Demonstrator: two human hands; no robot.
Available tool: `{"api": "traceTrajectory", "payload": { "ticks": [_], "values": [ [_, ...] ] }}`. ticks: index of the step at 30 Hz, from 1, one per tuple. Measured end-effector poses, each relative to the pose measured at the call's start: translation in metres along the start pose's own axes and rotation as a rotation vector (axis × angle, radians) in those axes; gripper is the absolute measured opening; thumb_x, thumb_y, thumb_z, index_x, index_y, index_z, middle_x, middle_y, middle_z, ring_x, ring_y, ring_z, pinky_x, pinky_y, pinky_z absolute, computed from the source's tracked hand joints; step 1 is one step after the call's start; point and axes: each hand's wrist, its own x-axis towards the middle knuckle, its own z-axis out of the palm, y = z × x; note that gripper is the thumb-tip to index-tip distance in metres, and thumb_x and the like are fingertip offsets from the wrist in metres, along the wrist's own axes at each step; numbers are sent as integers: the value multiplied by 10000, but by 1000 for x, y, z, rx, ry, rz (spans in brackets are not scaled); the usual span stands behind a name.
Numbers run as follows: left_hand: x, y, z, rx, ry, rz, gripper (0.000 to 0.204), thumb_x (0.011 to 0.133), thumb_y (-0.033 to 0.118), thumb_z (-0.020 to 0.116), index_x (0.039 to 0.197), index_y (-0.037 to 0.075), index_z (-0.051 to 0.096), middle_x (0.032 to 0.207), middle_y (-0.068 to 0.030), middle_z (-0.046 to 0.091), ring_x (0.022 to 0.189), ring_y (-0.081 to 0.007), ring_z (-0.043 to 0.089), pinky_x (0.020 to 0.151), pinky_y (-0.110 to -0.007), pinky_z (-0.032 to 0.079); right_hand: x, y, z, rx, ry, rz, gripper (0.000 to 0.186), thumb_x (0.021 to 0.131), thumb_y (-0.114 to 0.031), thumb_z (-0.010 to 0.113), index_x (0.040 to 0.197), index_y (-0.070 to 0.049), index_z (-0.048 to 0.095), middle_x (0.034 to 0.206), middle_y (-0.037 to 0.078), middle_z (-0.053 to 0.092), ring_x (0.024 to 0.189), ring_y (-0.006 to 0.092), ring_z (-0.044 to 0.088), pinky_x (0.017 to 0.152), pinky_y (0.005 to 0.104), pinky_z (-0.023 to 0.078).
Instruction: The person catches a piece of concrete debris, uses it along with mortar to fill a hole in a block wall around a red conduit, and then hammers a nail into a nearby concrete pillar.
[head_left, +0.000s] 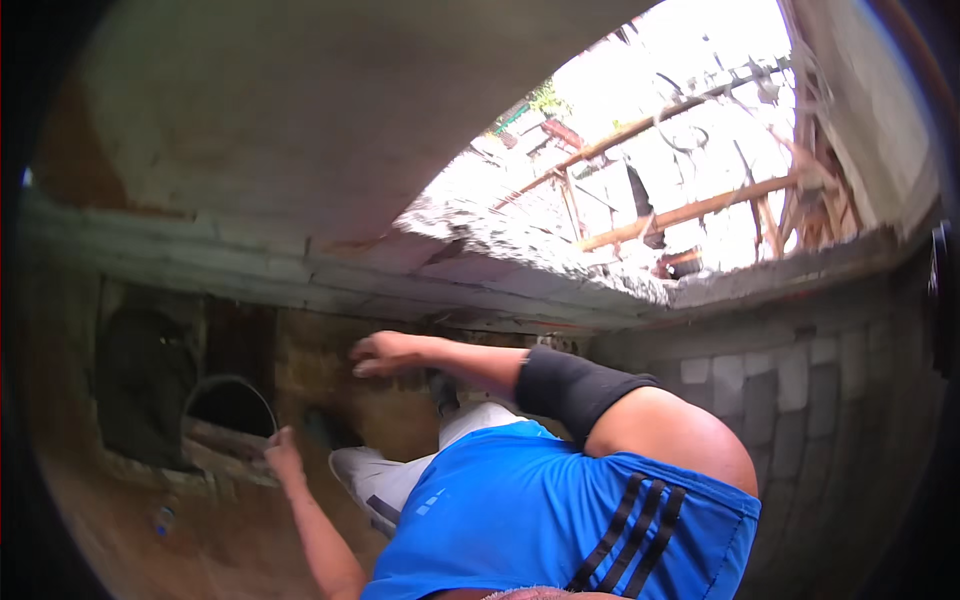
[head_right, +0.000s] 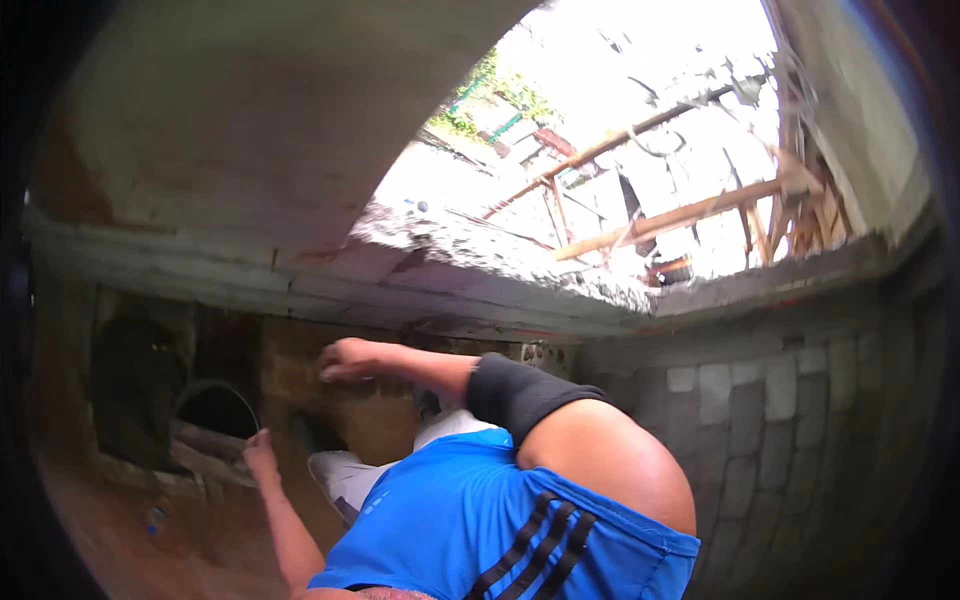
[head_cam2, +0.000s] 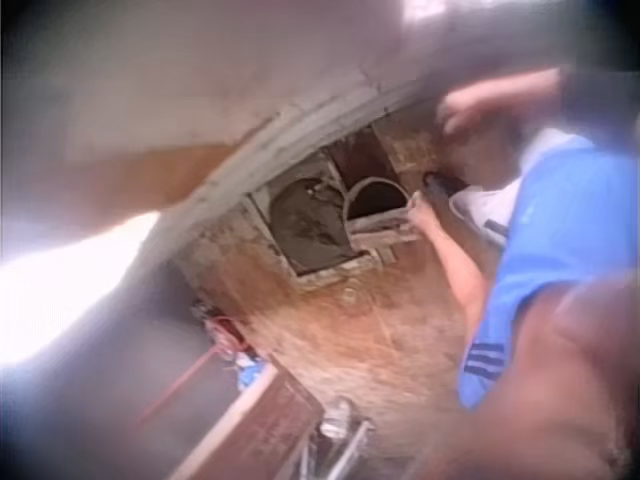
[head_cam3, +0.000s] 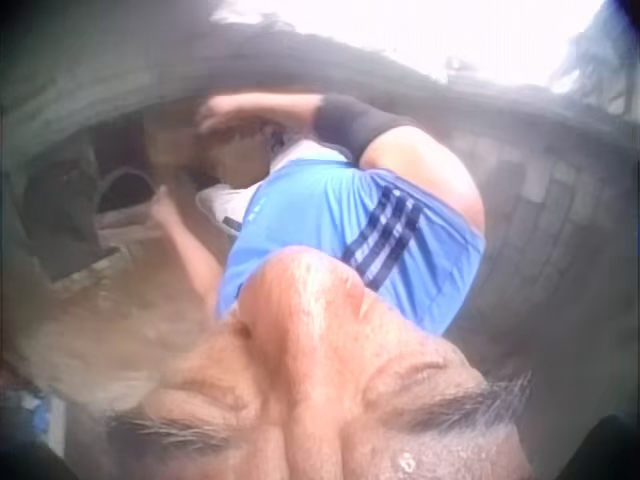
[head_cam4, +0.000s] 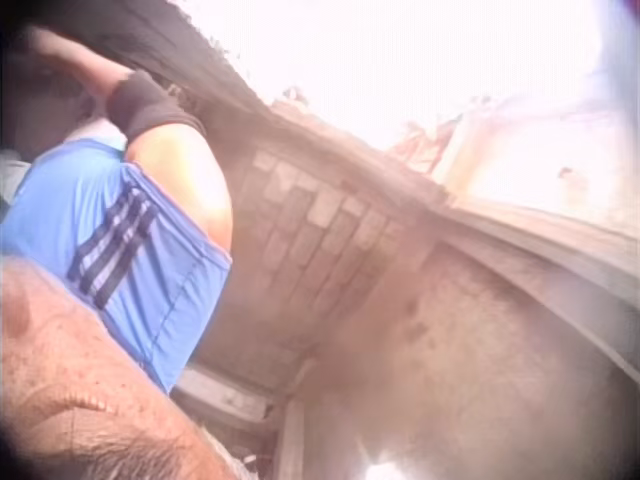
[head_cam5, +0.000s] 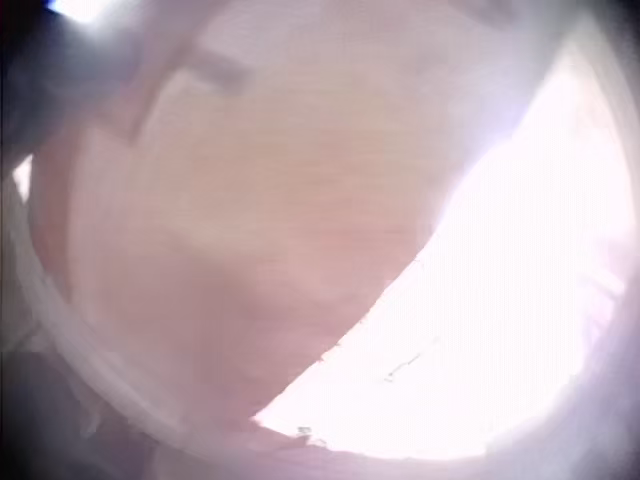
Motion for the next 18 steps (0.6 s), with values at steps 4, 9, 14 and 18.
{"api": "traceTrajectory", "payload": {
  "ticks": [4,9,14,18],
  "values": [
    [-101,262,64,-51,-467,423,354,924,109,627,1257,-10,631,1180,-141,686,1019,-215,661,918,-345,516,-160,4,-105,432,139,343,519,919,-355,662,1334,-52,586,1080,101,691,761,141,647,692,310,553],
    [-201,466,183,-67,-502,896,478,951,134,639,1390,-5,507,1284,-123,631,1093,-199,632,969,-332,486,-354,128,-155,503,1426,144,206,1025,-130,525,1121,17,633,918,97,691,737,124,656,623,252,544],
    [-139,560,260,438,-24,998,603,948,380,652,1393,-1,511,1304,-233,606,1241,-361,556,1029,-451,455,-455,298,-189,60,1867,484,219,916,-77,618,1107,26,653,971,161,701,869,256,670,778,382,530],
    [-47,548,277,946,277,981,637,965,511,549,1375,23,539,1226,-237,643,1215,-382,566,1058,-506,397,-481,368,-235,-419,1575,492,238,912,-141,621,1108,-17,675,1041,171,701,1047,347,637,915,460,484]
  ]
}}
